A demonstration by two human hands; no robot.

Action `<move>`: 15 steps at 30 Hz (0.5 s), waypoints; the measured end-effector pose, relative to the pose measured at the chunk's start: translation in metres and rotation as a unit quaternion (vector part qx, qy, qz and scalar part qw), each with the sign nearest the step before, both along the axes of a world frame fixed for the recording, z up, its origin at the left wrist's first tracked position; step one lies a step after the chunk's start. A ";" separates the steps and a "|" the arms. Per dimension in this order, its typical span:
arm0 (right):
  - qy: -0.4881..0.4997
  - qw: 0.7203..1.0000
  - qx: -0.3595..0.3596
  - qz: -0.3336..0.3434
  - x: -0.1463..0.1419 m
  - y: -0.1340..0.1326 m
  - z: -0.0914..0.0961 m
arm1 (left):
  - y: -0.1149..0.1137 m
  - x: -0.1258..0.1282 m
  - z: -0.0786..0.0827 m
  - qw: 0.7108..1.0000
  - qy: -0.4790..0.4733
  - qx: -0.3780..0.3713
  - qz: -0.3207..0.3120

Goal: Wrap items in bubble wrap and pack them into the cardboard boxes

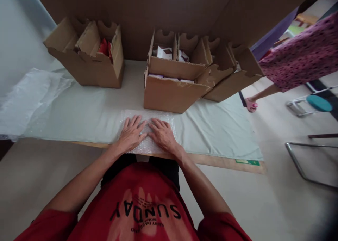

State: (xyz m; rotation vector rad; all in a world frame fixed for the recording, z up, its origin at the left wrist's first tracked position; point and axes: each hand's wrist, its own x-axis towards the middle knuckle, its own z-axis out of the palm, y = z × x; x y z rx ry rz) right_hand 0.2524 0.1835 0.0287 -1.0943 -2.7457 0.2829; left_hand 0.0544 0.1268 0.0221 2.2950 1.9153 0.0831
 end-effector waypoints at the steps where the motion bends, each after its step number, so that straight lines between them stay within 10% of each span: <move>1: 0.003 1.000 -0.009 0.005 0.003 0.001 -0.002 | 0.000 -0.003 -0.001 1.000 -0.002 -0.001 -0.008; 8: 0.021 0.999 0.008 0.024 0.109 -0.029 0.019 | -0.023 -0.010 0.011 0.989 -0.085 0.086 -0.087; 15: -0.073 0.984 0.027 0.158 0.112 -0.043 0.029 | -0.048 0.002 0.023 0.975 -0.107 0.075 -0.178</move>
